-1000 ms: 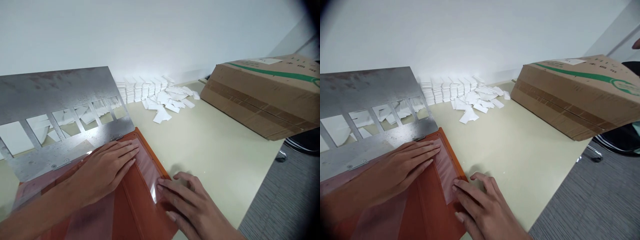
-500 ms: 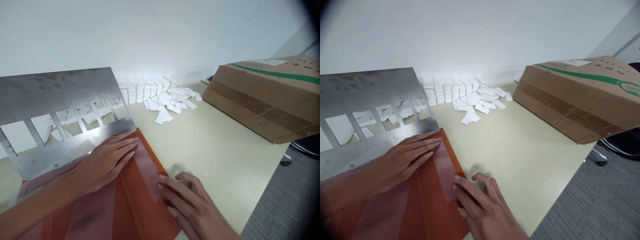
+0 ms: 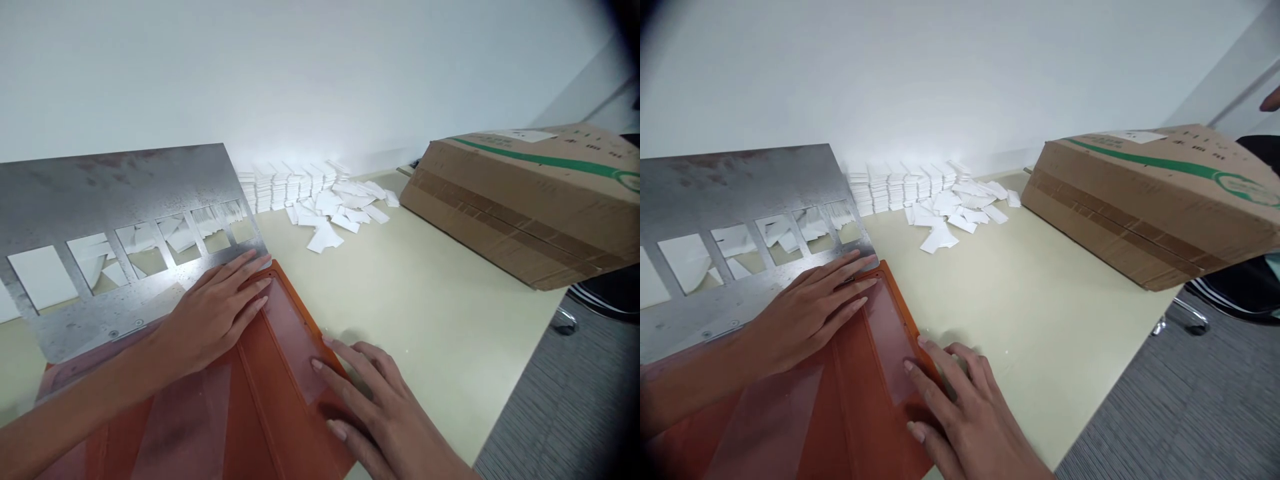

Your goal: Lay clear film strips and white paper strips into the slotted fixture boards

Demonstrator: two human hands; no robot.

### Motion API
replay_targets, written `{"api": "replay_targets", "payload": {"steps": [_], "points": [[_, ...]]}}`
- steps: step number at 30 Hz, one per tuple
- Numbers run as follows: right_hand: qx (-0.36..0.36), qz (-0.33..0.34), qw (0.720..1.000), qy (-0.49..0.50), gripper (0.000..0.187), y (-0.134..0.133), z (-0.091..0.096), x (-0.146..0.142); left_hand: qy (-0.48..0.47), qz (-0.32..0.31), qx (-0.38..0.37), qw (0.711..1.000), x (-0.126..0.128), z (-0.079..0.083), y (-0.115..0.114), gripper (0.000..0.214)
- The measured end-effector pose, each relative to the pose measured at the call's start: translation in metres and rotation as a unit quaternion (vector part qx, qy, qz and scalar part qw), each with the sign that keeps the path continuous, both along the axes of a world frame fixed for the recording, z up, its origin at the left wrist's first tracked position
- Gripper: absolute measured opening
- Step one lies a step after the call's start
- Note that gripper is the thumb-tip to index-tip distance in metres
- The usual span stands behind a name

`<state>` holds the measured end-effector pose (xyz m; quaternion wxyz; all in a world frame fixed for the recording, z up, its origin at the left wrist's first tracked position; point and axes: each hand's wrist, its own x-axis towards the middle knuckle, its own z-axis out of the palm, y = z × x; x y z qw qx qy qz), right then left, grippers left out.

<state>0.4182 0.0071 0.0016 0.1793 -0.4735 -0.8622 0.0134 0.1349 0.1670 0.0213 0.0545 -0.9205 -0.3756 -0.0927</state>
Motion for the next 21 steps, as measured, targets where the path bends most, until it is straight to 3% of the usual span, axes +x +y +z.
{"api": "replay_targets", "payload": {"steps": [3,8,14,17,21], "points": [[0.014,-0.003,1.0,-0.014,0.054,0.002,-0.004,0.001,-0.003,-0.004,0.034,0.999,0.0,0.0,0.0,0.047],[0.035,0.01,0.998,-0.043,0.058,0.01,-0.017,0.001,0.011,-0.014,0.028,0.999,-0.003,-0.004,0.007,0.044],[-0.024,0.007,1.0,-0.013,0.059,0.01,-0.016,0.003,-0.01,-0.002,-0.048,0.999,-0.002,0.01,0.015,0.044],[-0.055,0.008,0.998,0.028,0.061,0.005,-0.013,0.004,-0.041,0.022,-0.073,0.996,-0.013,0.021,0.019,0.047],[-0.085,0.008,0.993,0.082,0.061,0.003,-0.01,0.004,-0.085,0.088,-0.032,0.992,-0.047,0.031,0.022,0.05]]}}
